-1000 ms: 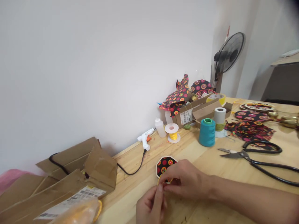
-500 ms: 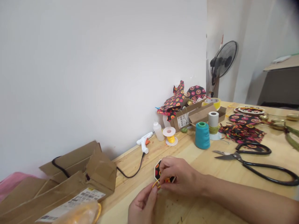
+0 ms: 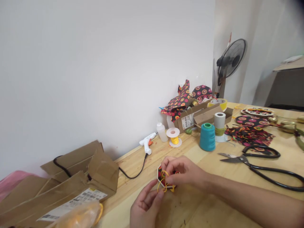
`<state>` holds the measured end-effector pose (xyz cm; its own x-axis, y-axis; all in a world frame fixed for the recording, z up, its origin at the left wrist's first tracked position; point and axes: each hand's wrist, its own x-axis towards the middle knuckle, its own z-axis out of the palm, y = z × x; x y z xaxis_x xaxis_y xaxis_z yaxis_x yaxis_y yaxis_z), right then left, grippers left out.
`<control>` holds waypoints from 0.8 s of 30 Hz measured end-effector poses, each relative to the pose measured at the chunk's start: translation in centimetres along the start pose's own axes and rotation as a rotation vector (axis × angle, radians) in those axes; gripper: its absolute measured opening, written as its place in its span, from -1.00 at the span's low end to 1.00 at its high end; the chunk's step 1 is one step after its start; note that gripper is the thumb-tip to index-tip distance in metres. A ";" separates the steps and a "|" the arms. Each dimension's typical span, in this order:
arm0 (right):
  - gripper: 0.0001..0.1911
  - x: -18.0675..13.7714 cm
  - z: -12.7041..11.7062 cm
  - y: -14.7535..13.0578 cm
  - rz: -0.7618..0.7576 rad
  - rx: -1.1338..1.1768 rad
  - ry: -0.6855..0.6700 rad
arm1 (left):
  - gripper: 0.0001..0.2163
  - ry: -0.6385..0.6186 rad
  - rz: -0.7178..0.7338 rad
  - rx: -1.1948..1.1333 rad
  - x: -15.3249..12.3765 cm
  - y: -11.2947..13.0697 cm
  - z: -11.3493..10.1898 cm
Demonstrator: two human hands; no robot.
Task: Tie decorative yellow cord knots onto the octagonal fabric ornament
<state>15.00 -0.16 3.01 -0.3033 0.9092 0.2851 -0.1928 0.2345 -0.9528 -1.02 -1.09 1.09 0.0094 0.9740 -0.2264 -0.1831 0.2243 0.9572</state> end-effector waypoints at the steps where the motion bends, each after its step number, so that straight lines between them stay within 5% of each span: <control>1: -0.84 -0.1 -0.6 -0.6 0.034 0.143 -0.033 | -0.63 0.004 0.005 0.007 0.0 0.1 0.0; 6: -0.52 -0.6 -3.0 -2.6 0.050 0.431 -0.380 | -0.63 0.011 0.009 0.012 -0.3 0.4 0.2; 9: -0.61 -0.3 -2.3 -1.7 0.085 -0.021 -0.196 | -0.64 0.004 0.011 -0.002 -0.3 0.3 0.2; 11: -0.69 -0.1 -1.4 -0.8 -0.048 -0.432 -0.081 | -0.65 -0.008 0.032 0.002 -0.2 0.1 0.1; 14: -0.81 0.1 -0.6 0.0 -0.201 -0.808 -0.082 | -0.66 -0.025 0.057 0.022 0.0 -0.1 -0.1; 24: -0.93 -0.3 -0.9 -0.4 -0.225 -0.947 -0.189 | -0.70 -0.044 0.089 0.061 -0.1 -0.3 0.1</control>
<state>16.00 -0.22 3.25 -0.5108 0.7591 0.4035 0.5364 0.6482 -0.5404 -0.89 -1.22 0.84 0.0395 0.9903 -0.1332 -0.1249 0.1372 0.9826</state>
